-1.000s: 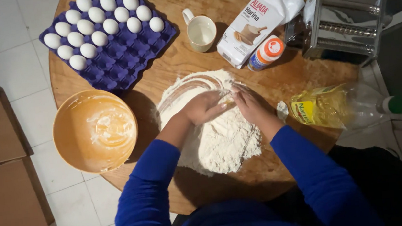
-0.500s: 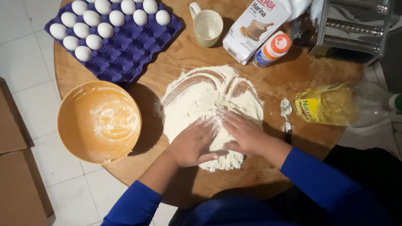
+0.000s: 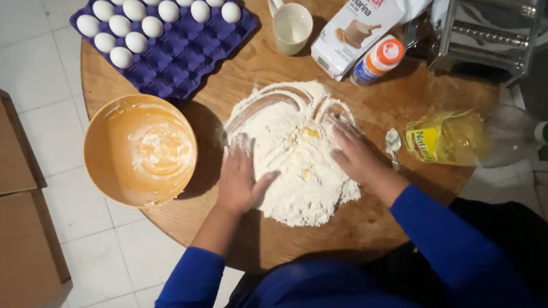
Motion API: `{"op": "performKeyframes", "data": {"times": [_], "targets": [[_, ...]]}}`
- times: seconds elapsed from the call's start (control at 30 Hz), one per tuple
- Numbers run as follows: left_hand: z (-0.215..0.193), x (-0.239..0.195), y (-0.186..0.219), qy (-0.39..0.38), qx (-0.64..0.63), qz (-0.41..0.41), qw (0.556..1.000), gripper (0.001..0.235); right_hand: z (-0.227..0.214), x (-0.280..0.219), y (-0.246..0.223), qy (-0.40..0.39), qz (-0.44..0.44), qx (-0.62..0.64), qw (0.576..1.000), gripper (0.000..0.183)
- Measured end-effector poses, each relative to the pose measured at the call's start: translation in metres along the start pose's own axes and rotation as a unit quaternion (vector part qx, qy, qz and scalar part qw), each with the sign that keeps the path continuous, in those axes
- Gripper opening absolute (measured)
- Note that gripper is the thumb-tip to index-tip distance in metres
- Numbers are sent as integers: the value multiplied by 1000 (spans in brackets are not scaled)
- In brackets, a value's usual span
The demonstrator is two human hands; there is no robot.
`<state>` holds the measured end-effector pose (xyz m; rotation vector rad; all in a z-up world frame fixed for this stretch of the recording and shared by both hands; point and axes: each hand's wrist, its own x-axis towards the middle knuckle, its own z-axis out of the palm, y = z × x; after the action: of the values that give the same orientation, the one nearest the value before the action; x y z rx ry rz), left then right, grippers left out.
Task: Mix flour, eggs, and oil in a bowl and on a table to prepare dough.
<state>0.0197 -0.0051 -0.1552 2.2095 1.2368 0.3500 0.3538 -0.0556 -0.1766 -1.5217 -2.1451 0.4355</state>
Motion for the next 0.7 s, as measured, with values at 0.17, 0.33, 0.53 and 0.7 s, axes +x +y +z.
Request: {"op": "performKeyframes", "data": {"times": [0.17, 0.33, 0.53, 0.7], "targets": [[18, 34, 1, 5, -87, -25, 996, 80, 52, 24, 33, 35, 95, 118, 988, 45], [39, 66, -5, -82, -196, -46, 976, 75, 21, 46, 15, -65, 203, 227, 950, 62], [49, 66, -1, -160, -252, -31, 954, 73, 56, 3, 28, 29, 271, 488, 829, 57], [44, 24, -5, -29, -15, 319, 947, 79, 40, -29, -15, -73, -81, 80, 991, 68]]}}
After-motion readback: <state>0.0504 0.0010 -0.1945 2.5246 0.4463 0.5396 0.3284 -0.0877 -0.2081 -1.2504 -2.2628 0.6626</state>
